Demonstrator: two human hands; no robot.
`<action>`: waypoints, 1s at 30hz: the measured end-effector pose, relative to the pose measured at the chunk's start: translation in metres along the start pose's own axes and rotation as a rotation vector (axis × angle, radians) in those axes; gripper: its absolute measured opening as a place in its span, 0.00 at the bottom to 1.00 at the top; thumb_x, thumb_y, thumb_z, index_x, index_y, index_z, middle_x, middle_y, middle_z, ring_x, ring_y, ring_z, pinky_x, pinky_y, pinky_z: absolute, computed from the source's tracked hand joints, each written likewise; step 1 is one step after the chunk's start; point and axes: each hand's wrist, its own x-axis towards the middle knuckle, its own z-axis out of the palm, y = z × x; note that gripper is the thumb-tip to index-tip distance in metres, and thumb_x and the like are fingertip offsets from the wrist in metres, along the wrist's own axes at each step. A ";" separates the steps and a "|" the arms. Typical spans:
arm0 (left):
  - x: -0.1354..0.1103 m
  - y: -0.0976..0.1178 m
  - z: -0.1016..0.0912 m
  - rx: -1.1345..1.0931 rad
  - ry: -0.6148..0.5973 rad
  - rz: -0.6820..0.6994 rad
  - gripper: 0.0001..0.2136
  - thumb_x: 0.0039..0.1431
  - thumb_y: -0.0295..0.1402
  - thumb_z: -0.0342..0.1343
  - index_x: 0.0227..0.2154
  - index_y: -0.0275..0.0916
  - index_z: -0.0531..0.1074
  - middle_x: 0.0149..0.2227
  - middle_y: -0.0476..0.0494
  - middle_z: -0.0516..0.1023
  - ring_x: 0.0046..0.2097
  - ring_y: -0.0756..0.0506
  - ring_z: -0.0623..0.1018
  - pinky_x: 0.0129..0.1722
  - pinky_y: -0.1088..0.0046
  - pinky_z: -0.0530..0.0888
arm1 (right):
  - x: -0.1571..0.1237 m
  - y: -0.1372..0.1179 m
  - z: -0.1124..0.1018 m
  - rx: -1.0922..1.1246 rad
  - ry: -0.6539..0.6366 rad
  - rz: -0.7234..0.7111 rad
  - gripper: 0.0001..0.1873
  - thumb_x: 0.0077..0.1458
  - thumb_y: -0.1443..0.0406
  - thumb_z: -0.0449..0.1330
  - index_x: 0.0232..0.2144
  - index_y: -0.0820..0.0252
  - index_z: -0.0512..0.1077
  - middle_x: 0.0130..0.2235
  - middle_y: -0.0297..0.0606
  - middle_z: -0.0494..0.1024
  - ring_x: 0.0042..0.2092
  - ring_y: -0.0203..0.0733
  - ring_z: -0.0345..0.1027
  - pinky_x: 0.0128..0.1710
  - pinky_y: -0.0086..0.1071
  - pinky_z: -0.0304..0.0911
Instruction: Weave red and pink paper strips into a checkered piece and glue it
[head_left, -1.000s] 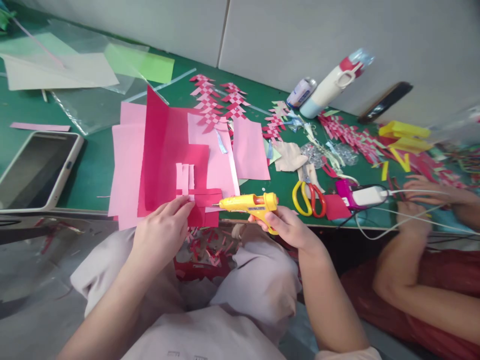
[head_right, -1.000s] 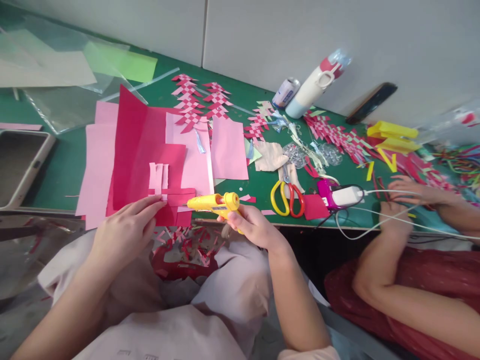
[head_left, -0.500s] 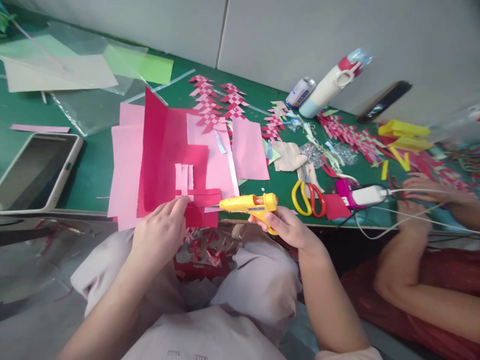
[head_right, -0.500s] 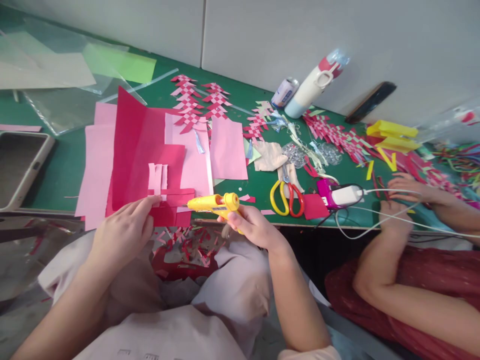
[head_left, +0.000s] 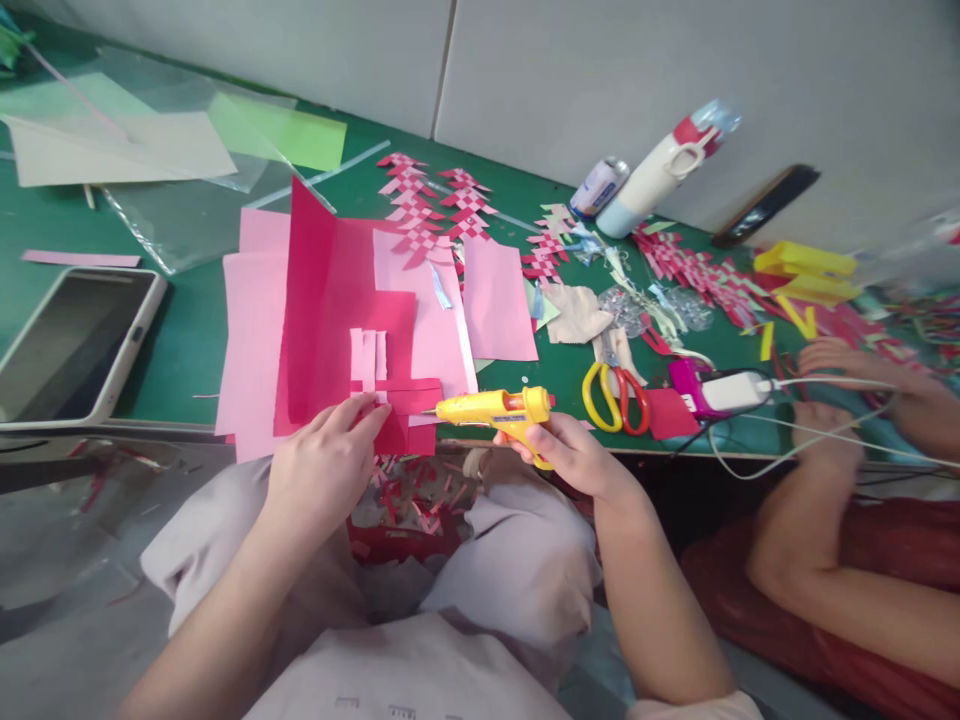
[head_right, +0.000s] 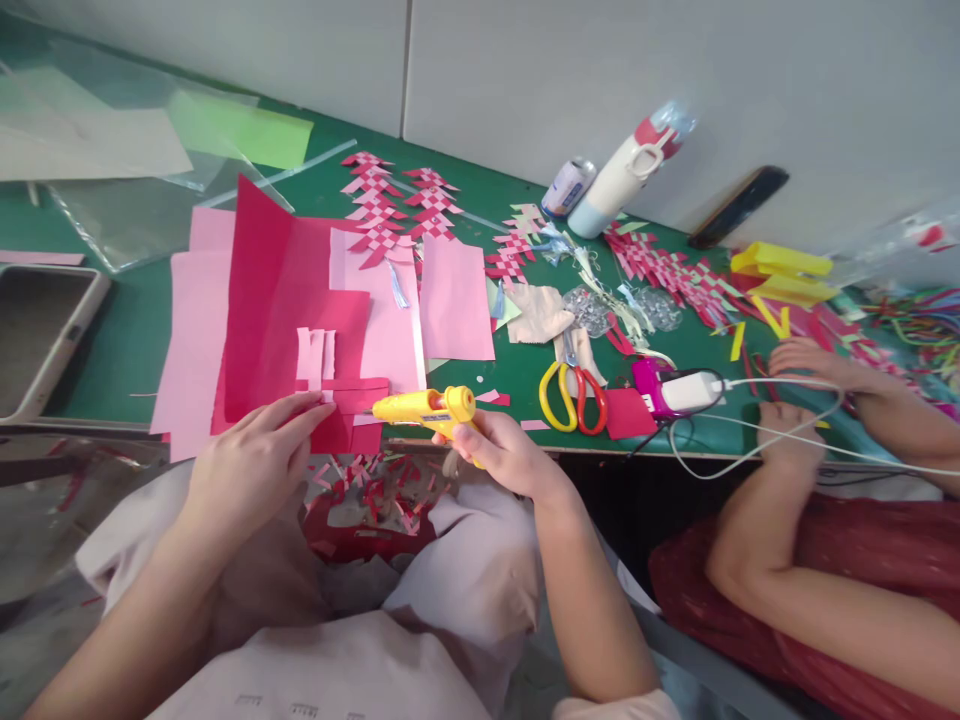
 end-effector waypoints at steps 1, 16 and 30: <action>0.000 0.000 0.000 0.006 0.004 0.005 0.18 0.56 0.24 0.47 0.47 0.40 0.75 0.49 0.44 0.78 0.43 0.42 0.80 0.31 0.68 0.76 | 0.000 0.000 0.000 -0.003 0.000 0.000 0.32 0.56 0.41 0.50 0.32 0.66 0.72 0.24 0.34 0.65 0.25 0.33 0.58 0.24 0.28 0.54; 0.000 -0.001 0.001 -0.035 0.010 -0.006 0.19 0.58 0.24 0.47 0.49 0.41 0.74 0.49 0.43 0.79 0.45 0.41 0.79 0.35 0.67 0.76 | -0.001 0.001 0.000 -0.019 -0.002 0.009 0.34 0.56 0.40 0.49 0.34 0.66 0.74 0.24 0.34 0.65 0.25 0.33 0.57 0.25 0.28 0.53; 0.005 0.001 -0.001 -0.001 -0.026 -0.094 0.16 0.58 0.25 0.44 0.46 0.35 0.69 0.37 0.39 0.81 0.35 0.42 0.79 0.24 0.71 0.69 | -0.003 0.003 0.000 0.002 0.019 0.000 0.32 0.57 0.42 0.50 0.35 0.66 0.73 0.25 0.35 0.66 0.26 0.33 0.58 0.25 0.28 0.55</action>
